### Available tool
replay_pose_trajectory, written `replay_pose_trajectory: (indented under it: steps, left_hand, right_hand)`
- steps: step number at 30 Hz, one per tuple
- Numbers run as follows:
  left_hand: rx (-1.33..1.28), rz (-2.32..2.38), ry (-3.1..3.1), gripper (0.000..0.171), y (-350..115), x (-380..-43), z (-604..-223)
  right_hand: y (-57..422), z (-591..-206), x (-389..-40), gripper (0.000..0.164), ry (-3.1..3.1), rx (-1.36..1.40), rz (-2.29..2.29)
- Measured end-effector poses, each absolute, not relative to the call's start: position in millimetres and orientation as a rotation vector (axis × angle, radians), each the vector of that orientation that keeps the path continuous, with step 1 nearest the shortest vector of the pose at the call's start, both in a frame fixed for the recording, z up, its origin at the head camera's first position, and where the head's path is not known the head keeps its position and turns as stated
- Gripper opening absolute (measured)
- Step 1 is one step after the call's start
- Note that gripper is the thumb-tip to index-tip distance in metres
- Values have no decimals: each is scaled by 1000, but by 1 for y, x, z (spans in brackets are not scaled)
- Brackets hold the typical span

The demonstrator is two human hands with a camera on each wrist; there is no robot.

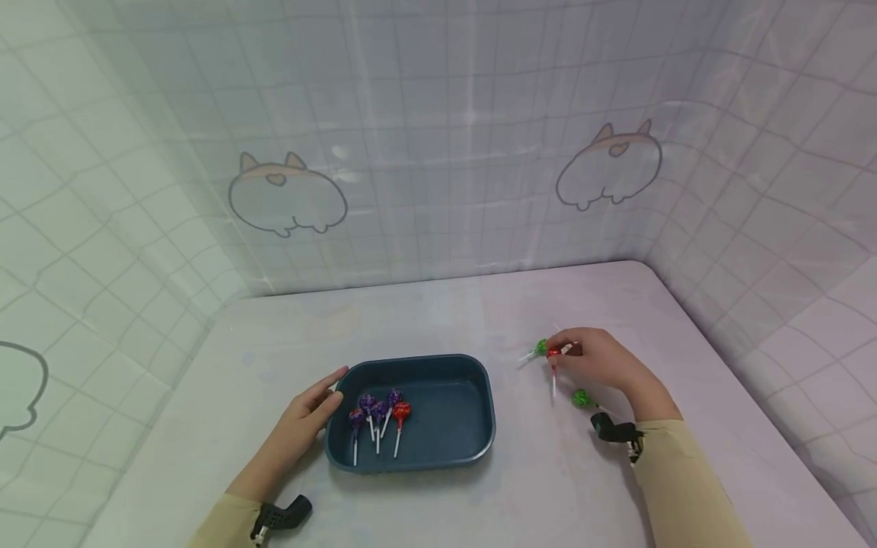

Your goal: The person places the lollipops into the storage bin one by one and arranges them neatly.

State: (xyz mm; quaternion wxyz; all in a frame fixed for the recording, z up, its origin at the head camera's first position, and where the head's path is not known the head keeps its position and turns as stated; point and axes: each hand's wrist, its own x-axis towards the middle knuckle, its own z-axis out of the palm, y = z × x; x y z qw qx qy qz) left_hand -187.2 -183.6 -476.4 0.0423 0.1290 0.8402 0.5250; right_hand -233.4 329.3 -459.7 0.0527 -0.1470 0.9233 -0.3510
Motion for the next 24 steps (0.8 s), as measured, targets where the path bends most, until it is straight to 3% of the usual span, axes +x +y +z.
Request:
replay_pose_trajectory:
  steps: [12, 24]
  left_hand:
    - [354, 1607, 2566, 48, -184, -186, -478]
    - [357, 1606, 2556, 48, -183, -185, -474]
  right_hand:
    - [315, -448, -228, 39, 2786, -399, -1244]
    - [283, -428, -218, 32, 2730, -571, -1412]
